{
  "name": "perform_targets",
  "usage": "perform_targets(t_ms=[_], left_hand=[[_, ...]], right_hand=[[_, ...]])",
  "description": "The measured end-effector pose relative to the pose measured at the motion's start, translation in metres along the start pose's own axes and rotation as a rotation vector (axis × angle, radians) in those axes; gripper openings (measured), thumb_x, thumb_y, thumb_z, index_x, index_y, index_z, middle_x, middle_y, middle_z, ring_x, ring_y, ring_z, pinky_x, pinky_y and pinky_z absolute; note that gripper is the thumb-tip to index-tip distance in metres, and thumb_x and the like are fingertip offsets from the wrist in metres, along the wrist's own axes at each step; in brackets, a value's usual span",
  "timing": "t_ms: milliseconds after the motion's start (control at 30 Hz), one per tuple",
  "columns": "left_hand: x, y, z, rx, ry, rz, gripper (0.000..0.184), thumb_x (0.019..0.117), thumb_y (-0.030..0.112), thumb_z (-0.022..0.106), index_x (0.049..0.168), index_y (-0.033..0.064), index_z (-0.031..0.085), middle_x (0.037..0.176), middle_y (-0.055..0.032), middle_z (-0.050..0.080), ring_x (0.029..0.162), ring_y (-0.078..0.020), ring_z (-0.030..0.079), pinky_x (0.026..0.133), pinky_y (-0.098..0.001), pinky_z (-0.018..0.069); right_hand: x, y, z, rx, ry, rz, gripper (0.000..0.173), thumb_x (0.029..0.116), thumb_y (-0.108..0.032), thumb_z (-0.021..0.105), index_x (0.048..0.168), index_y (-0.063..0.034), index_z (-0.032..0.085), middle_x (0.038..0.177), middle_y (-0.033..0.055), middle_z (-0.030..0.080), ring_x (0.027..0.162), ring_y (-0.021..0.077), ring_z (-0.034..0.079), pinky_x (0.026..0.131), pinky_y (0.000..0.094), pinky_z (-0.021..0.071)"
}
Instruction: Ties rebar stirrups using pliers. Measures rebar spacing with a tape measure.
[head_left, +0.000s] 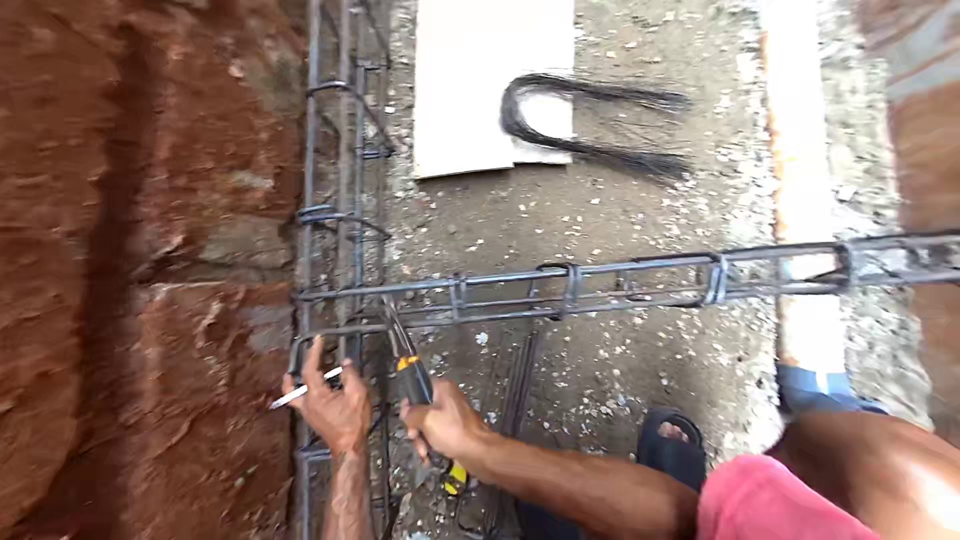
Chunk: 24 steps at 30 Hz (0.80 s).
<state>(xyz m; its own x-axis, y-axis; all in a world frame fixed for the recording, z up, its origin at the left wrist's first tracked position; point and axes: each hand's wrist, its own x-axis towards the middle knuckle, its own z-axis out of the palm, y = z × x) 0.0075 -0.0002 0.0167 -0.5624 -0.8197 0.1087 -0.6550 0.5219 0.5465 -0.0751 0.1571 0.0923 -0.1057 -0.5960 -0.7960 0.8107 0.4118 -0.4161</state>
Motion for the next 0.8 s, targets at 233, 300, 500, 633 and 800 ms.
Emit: perform_targets(t_ms=[233,300,500,633,800], left_hand=[[0.002,-0.014,-0.001,-0.058,-0.042,0.036,0.055,0.0963,0.019,0.058,0.145,-0.0044,0.050,0.144,-0.0265,0.056,0.142,-0.0450,0.042,0.120,-0.0501,0.0310],[0.001,-0.020,0.000,-0.067,-0.031,0.028,0.055,0.0964,0.019,0.057,0.146,-0.0033,0.050,0.145,-0.0259,0.055,0.143,-0.0433,0.042,0.120,-0.0475,0.0317],[0.002,-0.014,0.000,-0.038,-0.029,0.013,0.053,0.0974,0.019,0.058,0.145,-0.0040,0.051,0.147,-0.0313,0.050,0.141,-0.0444,0.044,0.120,-0.0451,0.0339],[0.003,0.025,-0.012,-0.057,0.000,-0.020,0.051,0.0903,0.007,0.061,0.138,-0.0104,0.056,0.140,-0.0382,0.052,0.132,-0.0528,0.048,0.114,-0.0554,0.0365],[0.003,0.006,-0.001,-0.037,0.041,-0.122,0.049,0.0911,0.006,0.063,0.139,-0.0029,0.059,0.145,-0.0300,0.053,0.138,-0.0545,0.042,0.115,-0.0605,0.0344]], right_hand=[[0.015,-0.016,-0.011,-0.074,0.069,-0.088,0.021,0.1049,-0.017,0.055,0.112,0.0020,0.059,0.071,0.0070,0.055,0.053,0.0156,0.053,0.052,0.0336,0.0499],[0.021,-0.038,-0.016,-0.020,0.147,-0.165,0.017,0.1049,-0.014,0.054,0.110,0.0022,0.057,0.068,0.0055,0.053,0.050,0.0136,0.052,0.049,0.0305,0.0505],[-0.023,-0.009,-0.005,-0.223,-0.039,-0.233,0.027,0.1034,-0.014,0.057,0.119,0.0078,0.060,0.086,0.0208,0.064,0.071,0.0297,0.063,0.070,0.0489,0.0546],[-0.038,0.021,0.015,-0.113,-0.129,-0.090,0.025,0.1049,-0.017,0.055,0.120,0.0026,0.058,0.076,0.0081,0.057,0.057,0.0156,0.054,0.055,0.0343,0.0511],[-0.006,-0.007,0.007,-0.117,-0.149,-0.049,0.021,0.1024,-0.011,0.054,0.119,0.0027,0.057,0.070,0.0033,0.055,0.050,0.0121,0.053,0.050,0.0300,0.0511]])
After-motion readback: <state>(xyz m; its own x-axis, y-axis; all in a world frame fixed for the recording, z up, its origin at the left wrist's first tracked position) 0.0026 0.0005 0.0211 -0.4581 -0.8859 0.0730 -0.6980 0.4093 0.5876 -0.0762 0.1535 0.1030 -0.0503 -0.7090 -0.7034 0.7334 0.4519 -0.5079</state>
